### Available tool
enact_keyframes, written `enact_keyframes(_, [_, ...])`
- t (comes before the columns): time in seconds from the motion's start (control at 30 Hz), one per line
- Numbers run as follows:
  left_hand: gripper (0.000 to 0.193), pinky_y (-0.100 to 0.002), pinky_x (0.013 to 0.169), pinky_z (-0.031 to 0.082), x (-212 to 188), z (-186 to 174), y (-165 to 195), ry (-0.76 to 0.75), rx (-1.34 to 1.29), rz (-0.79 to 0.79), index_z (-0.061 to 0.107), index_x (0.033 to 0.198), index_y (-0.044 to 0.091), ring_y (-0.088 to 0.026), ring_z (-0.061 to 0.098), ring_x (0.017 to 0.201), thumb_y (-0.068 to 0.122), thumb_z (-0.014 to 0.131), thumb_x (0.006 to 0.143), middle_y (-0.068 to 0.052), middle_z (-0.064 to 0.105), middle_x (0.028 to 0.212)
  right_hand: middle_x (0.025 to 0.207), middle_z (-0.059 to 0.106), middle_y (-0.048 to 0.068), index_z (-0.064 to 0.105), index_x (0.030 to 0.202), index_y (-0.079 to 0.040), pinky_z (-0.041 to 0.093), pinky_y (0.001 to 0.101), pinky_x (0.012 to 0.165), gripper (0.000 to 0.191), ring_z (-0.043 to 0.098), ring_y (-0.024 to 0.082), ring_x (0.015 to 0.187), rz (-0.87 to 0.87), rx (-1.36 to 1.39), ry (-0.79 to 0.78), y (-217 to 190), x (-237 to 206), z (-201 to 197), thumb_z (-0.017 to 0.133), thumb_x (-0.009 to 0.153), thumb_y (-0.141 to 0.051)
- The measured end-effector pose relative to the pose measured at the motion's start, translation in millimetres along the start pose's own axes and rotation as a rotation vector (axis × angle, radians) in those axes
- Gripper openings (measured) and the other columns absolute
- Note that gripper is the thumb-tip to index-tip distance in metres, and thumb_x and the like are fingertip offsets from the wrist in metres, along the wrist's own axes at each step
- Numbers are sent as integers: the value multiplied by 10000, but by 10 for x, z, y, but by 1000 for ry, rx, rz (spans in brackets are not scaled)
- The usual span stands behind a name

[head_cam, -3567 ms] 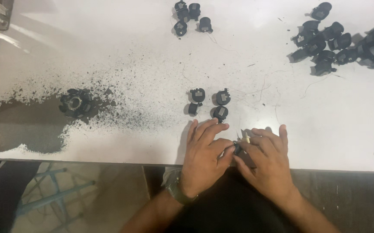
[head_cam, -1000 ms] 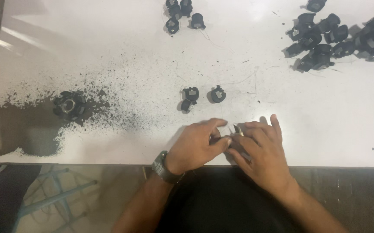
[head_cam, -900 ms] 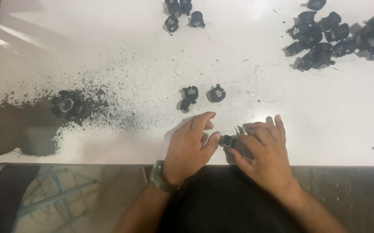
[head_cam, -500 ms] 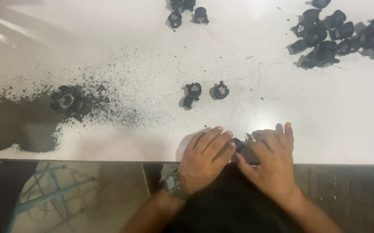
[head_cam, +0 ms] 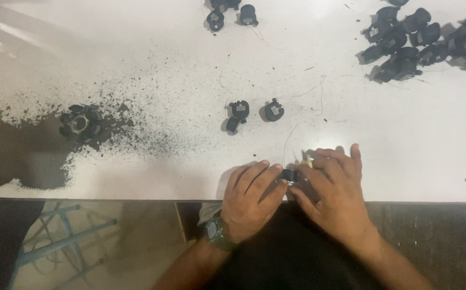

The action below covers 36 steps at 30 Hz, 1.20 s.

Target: The person sits at a workbench assembling small black plastic wheel hub components, fitting rollers into hub housings by hand and using a small handheld tool to press parts into place. Finished assemblies are set in rows on the table as the person picks up the next unassembled part.

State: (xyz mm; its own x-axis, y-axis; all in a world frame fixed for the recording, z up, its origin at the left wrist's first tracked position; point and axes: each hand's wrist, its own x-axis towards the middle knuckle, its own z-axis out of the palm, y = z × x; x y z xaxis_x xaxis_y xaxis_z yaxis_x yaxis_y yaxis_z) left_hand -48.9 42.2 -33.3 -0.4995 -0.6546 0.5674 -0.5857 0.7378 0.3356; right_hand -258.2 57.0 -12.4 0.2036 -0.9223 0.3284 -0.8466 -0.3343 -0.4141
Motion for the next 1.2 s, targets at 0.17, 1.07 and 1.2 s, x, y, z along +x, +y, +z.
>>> enact_keyframes(0.17, [206,-492,1113,466,-14,-10,7,4,13,-31,709,1109,96,-277,568,1303,171,766,926,-101,618,1361,1137,600,92,700,1068,-97,201,671,1227,416,531,306,1213,40,43,22,-38,-20,67,867,716,-242])
enact_keyframes(1.07, [160,-514,1152,442,-47,-2,25,10,-44,-82,680,1044,108,-295,537,1326,149,782,928,-102,579,1365,987,700,99,627,986,-79,278,649,1245,335,680,290,1139,-64,265,102,-64,-226,253,795,708,1])
enact_keyframes(1.2, [140,-503,1144,439,-34,-25,51,21,-69,-78,706,1060,107,-274,553,1305,136,760,935,-92,591,1355,966,701,98,632,970,-74,278,645,1248,312,687,289,1126,-78,277,121,-68,-218,259,798,719,5])
